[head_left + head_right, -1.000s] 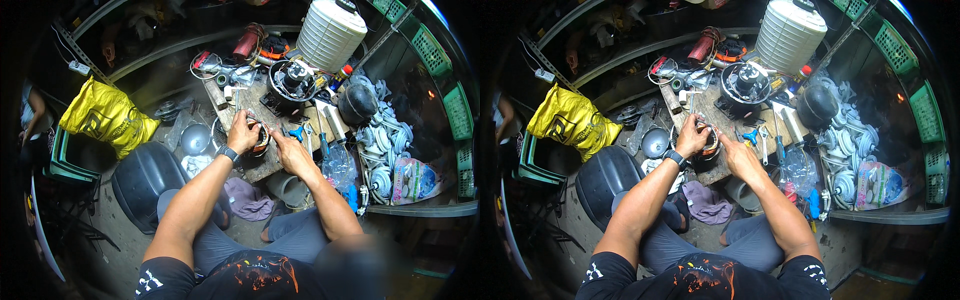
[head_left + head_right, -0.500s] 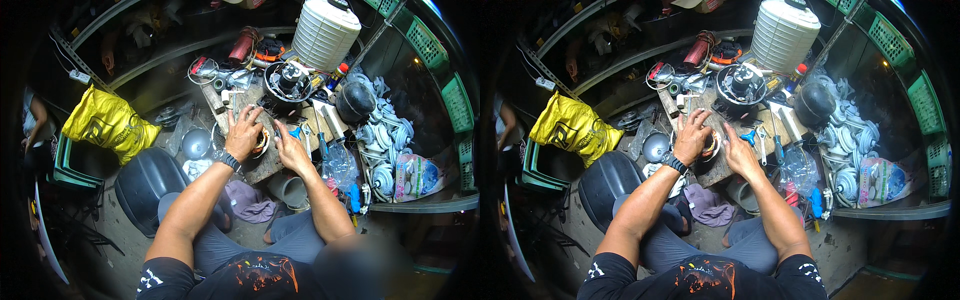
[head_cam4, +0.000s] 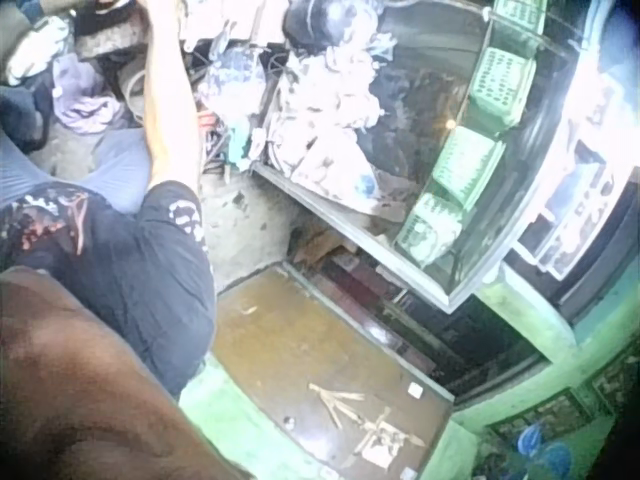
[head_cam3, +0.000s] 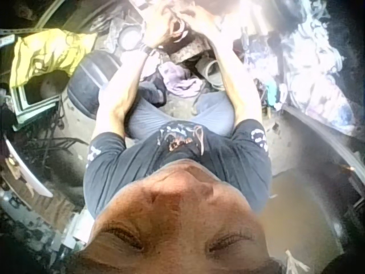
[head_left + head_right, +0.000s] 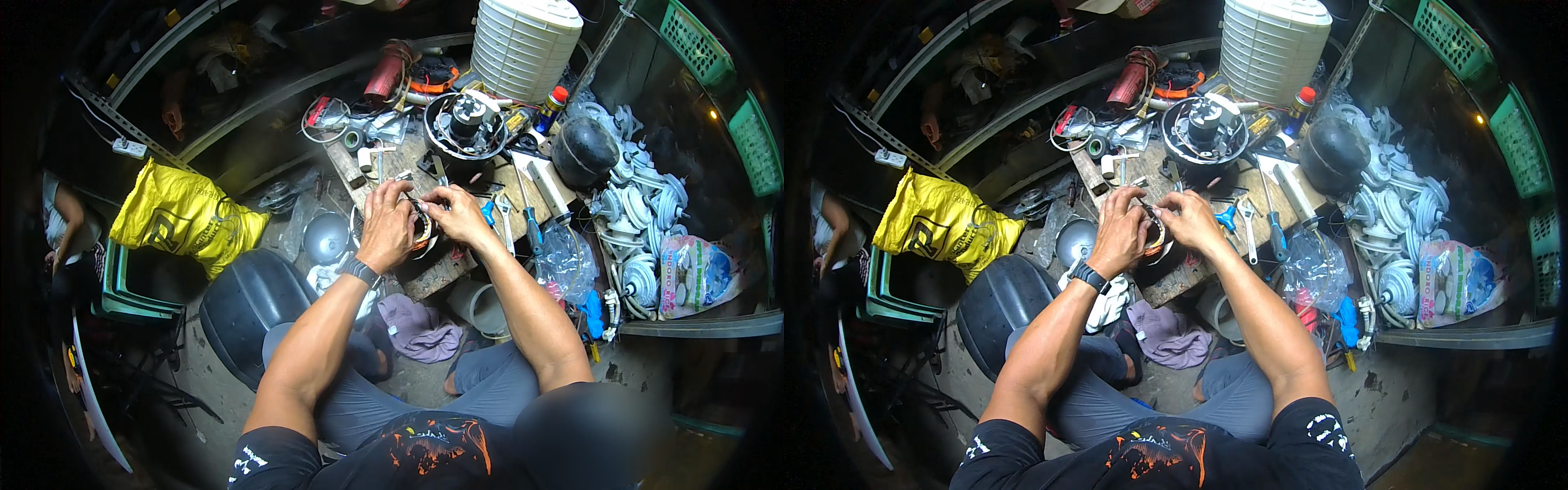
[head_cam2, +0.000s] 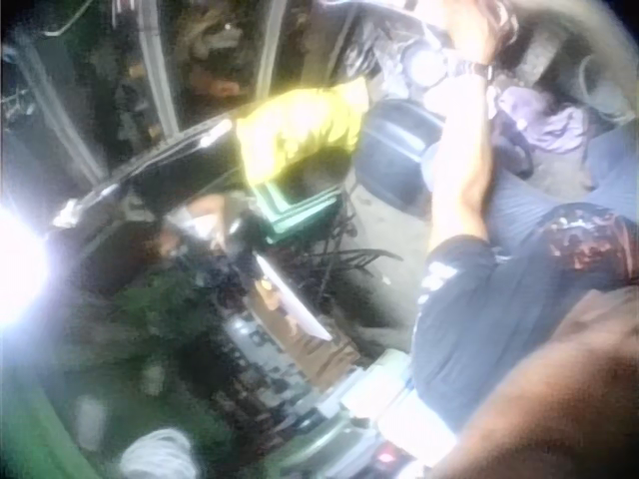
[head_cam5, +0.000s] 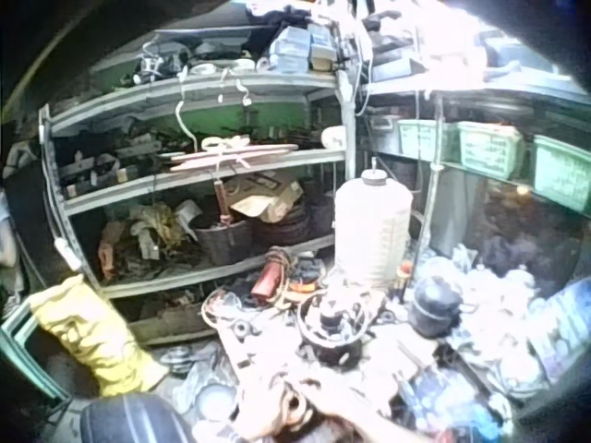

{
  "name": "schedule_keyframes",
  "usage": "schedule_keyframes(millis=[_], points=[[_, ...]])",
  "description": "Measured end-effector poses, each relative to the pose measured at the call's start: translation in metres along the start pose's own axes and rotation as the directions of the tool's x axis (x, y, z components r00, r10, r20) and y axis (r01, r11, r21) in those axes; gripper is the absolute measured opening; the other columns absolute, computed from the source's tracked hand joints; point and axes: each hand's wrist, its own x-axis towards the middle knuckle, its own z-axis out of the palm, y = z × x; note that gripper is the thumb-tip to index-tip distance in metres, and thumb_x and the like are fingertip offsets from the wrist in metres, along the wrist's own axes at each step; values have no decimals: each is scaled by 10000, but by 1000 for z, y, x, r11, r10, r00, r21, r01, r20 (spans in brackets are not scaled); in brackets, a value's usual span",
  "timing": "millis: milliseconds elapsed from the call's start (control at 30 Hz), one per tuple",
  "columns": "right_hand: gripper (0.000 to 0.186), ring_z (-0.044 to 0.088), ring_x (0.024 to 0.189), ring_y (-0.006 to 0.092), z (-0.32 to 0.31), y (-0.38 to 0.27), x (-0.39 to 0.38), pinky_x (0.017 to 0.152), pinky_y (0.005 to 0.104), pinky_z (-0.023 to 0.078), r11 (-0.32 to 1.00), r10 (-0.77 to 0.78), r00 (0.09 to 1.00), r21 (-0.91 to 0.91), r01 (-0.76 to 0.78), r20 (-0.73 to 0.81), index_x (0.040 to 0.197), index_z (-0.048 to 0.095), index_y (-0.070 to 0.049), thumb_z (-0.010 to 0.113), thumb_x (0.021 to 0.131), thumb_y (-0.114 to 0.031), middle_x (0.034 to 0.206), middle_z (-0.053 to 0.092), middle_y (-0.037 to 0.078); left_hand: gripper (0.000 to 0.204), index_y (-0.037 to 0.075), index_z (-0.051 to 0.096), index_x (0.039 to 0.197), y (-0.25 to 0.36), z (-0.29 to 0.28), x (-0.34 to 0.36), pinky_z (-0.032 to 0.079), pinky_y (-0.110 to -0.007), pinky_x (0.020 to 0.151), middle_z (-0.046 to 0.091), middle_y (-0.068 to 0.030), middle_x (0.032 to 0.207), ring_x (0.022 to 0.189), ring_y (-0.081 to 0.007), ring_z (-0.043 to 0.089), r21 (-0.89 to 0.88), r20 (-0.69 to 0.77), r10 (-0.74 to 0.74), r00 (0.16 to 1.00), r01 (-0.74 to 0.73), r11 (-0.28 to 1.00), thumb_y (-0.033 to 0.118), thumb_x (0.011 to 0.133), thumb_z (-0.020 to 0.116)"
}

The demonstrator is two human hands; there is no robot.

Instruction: The person manipulates the copper wiring inside a compressor stator by hand, then uses shears to cut a plastic tie or wire before continuing to work on the internal components.

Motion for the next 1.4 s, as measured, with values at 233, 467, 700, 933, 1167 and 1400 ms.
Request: schedule_keyframes(millis=[233, 467, 700, 933, 1167, 1400], points=[[271, 694, 962, 377, 7, 9, 14, 871, 457, 526, 985, 127, 990, 108, -133, 61, 1000, 737, -49, 715, 910, -304, 967, 708, 219, 140, -7, 740, 942, -2, -5, -1, 313, -542, 1176, 513, -154, 1428, 1415, -414, 389, 88, 2, -158, 987, 158, 984, 97, 849, 719], [269, 678, 1009, 369, 11, 28, 14, 899, 459, 520, 989, 27, 998, 141, -34, 48, 1096, 713, -28, 657, 966, -257, 985, 701, 212, 119, 17, 763, 910, 8, -5, -3, 380, -488, 1159, 459, -206, 1521, 1402, -428, 431, -27, 127, -217, 968, 222, 975, 115, 842, 757], [269, 687, 995, 360, 6, 19, 14, 890, 449, 528, 988, 51, 995, 142, -62, 81, 1005, 747, -74, 735, 874, -308, 1002, 719, 198, 123, 17, 720, 962, -10, -34, 8, 414, -434, 1093, 528, -185, 1257, 1237, -367, 514, -234, 104, -290, 951, 307, 923, 118, 896, 744], [317, 636, 1052, 410, 11, 23, 25, 934, 476, 494, 999, -25, 993, -25, 29, 118, 1060, 650, -6, 607, 979, -310, 1061, 654, 254, 190, 13, 683, 983, -20, -40, 16, 519, -479, 847, 688, -203, 993, 942, -406, 671, -91, -29, -383, 923, 379, 921, 200, 982, 647], [288, 639, 1010, 356, -15, 1, 11, 919, 432, 503, 998, 3, 998, 67, -7, 61, 1095, 653, -2, 600, 1003, -270, 1042, 620, 219, 183, -1, 588, 1028, -12, -35, 26, 552, -438, 738, 703, -194, 923, 851, -324, 731, -254, -245, -382, 891, 322, 912, 179, 1051, 574], [268, 663, 942, 327, 2, 13, 4, 869, 430, 517, 986, 78, 994, 141, -87, 73, 996, 722, -49, 749, 900, -298, 966, 635, 159, 218, -21, 558, 1148, -14, -40, 34, 562, -429, 861, 654, -199, 1103, 977, -316, 709, -525, -296, -491, 819, 289, 800, 112, 995, 639]])
